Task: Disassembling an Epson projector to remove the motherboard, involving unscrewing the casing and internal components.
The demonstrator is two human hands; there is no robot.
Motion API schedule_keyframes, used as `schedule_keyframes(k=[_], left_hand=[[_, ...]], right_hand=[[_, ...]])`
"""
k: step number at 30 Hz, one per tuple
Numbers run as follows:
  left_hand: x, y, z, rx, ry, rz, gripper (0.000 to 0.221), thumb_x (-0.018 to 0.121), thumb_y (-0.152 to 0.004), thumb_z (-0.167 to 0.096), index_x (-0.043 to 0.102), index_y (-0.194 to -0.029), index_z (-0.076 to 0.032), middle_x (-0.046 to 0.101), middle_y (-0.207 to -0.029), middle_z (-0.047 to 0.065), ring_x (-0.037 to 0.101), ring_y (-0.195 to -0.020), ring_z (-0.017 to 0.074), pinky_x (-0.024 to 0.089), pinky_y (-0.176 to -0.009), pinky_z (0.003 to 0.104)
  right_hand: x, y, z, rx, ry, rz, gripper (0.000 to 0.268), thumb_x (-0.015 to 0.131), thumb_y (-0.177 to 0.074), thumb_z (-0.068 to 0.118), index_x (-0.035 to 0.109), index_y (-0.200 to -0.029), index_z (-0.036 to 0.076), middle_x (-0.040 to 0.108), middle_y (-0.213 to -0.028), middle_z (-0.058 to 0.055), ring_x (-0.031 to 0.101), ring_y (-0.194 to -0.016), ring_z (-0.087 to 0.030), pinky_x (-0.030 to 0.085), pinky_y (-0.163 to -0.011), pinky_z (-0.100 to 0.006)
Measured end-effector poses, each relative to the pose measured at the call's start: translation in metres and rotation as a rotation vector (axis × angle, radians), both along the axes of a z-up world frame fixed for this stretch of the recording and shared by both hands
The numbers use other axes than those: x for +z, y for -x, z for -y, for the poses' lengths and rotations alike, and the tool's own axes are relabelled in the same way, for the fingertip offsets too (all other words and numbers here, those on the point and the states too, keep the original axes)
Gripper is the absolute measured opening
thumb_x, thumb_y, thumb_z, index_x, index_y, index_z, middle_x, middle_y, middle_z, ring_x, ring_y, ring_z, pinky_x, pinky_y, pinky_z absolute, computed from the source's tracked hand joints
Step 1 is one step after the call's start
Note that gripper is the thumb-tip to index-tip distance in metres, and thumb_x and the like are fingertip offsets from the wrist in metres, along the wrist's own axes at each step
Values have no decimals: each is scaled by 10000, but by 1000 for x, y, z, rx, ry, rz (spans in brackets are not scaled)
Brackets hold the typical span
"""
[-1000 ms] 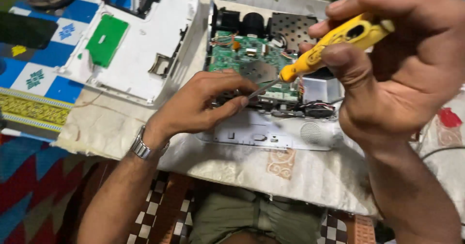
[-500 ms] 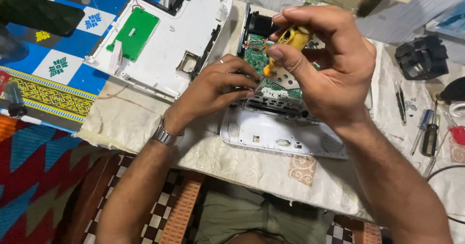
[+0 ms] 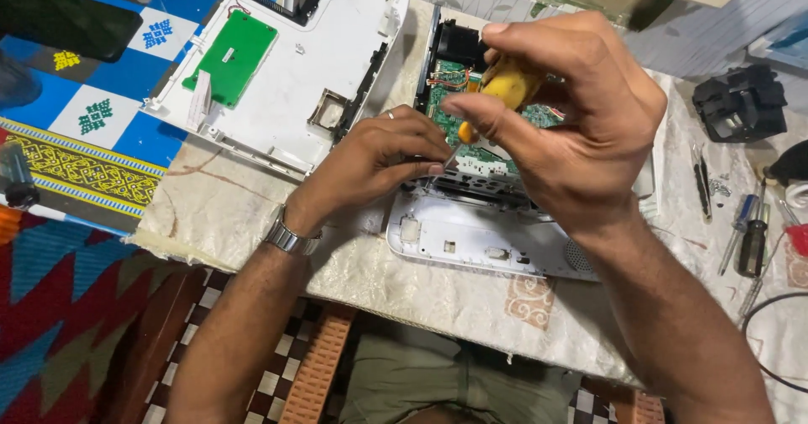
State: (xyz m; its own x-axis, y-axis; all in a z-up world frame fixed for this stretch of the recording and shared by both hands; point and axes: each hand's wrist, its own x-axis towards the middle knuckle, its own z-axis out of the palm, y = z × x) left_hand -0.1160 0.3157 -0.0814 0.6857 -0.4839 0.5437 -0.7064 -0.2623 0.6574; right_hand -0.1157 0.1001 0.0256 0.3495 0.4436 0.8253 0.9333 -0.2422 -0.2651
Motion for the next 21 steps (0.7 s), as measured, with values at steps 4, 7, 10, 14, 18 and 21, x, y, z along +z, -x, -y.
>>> schedule_keyframes(k=[4, 7, 10, 14, 18, 21], left_hand=[[-4, -2, -2, -18, -12, 40, 206, 717, -959, -179, 739, -1141, -84, 747, -1144, 77, 633, -1177, 247, 550, -1017, 397], [-4, -3, -3, -17, -45, 37, 219, 707, -961, -171, 728, -1162, -87, 741, -1164, 83, 625, -1191, 249, 537, -1041, 402], [-5, -2, -3, -11, -70, 34, 223, 699, -965, -178, 723, -1172, -99, 736, -1178, 79, 619, -1198, 245, 526, -1049, 410], [-3, 1, -2, 3, -73, 44, 226, 680, -978, -217, 718, -1169, -101, 738, -1159, 70, 623, -1182, 238, 527, -1022, 410], [5, 7, 1, -16, -34, 16, 213, 609, -1021, -253, 706, -1118, -91, 731, -1113, 66, 614, -1169, 244, 528, -1004, 421], [9, 12, 6, 37, -33, -11, 333, 504, -1056, -337, 651, -1232, -95, 665, -1208, 103, 632, -1171, 245, 533, -1020, 446]], right_hand=[[-1, -3, -2, -1, -6, 88, 374, 914, -983, 112, 672, -1202, -71, 633, -1077, -208, 611, -867, -250, 540, -749, -331], [2, 1, -4, -37, 6, 107, 405, 960, -952, 127, 697, -1186, -73, 627, -1087, -232, 622, -889, -272, 543, -767, -349], [-3, -1, -5, -57, -6, 128, 418, 965, -937, 158, 702, -1174, -64, 630, -1075, -228, 630, -918, -285, 553, -784, -361], [-1, -1, -5, -71, 13, 164, 438, 958, -963, 138, 699, -1232, -92, 687, -1110, -242, 655, -975, -314, 561, -841, -391], [1, -7, 0, 101, -11, -71, 444, 844, -1031, -36, 583, -1385, -96, 736, -1079, -237, 717, -966, -270, 597, -875, -321], [10, -15, 8, 361, 39, -292, 464, 728, -1020, -65, 499, -1421, -115, 678, -1297, -289, 758, -1171, -360, 683, -1029, -374]])
